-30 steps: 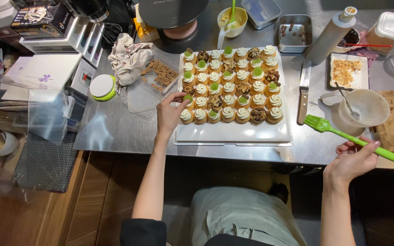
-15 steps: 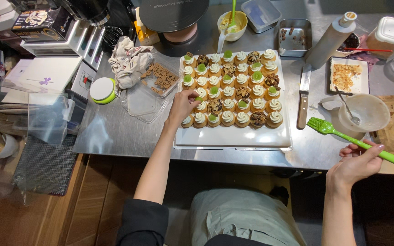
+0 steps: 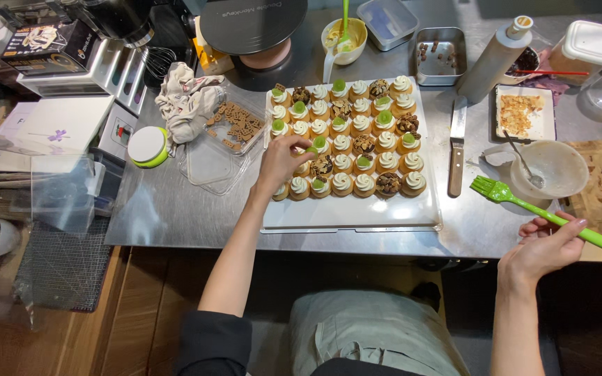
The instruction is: The person decorates a tray of small pastries by placing lime slices on top of the cream. They use a green silicone brush to pick up the slices and a knife to cut the limes on a wooden cutting board.
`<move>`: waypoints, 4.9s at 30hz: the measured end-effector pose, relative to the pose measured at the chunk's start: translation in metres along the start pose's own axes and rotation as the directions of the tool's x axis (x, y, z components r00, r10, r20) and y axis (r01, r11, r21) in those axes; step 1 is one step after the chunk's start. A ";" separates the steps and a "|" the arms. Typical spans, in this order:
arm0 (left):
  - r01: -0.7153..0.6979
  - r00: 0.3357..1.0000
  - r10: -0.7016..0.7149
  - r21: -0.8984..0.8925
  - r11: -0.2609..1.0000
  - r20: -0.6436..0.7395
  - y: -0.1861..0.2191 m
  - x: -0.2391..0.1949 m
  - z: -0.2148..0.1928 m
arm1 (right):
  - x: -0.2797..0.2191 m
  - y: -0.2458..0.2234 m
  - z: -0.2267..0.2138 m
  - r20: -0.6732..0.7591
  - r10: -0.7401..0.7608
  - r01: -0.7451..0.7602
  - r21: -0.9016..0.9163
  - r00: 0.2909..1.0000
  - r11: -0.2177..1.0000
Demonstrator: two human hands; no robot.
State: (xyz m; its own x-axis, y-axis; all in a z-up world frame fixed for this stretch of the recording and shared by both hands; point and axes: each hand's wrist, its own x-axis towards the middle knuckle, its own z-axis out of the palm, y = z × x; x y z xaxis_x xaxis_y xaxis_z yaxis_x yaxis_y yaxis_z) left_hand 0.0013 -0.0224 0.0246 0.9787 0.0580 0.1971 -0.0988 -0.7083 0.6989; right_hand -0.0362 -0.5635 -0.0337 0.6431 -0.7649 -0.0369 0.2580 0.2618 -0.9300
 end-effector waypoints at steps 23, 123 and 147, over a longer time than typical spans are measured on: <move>0.001 0.990 0.017 -0.124 0.992 0.139 0.072 0.006 0.086 | 0.026 -0.002 -0.018 -0.081 -0.020 0.023 0.035 0.997 0.999; 0.215 0.977 -0.139 -0.744 0.633 0.164 0.330 0.038 0.260 | 0.224 -0.101 0.088 0.854 -0.146 0.245 0.022 0.500 0.969; 0.135 0.952 -0.240 -0.443 0.886 -0.191 0.018 -0.113 -0.023 | -0.027 -0.043 0.096 0.779 -0.131 0.325 -0.098 0.613 0.941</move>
State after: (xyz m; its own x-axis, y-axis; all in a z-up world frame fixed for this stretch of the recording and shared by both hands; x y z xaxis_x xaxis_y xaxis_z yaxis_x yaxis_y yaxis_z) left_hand -0.1154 -0.0258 0.0307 0.9209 0.3595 0.1507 -0.0354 -0.3080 0.9507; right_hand 0.0043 -0.4974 0.0429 0.9223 -0.0443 0.3840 0.3813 -0.0597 -0.9225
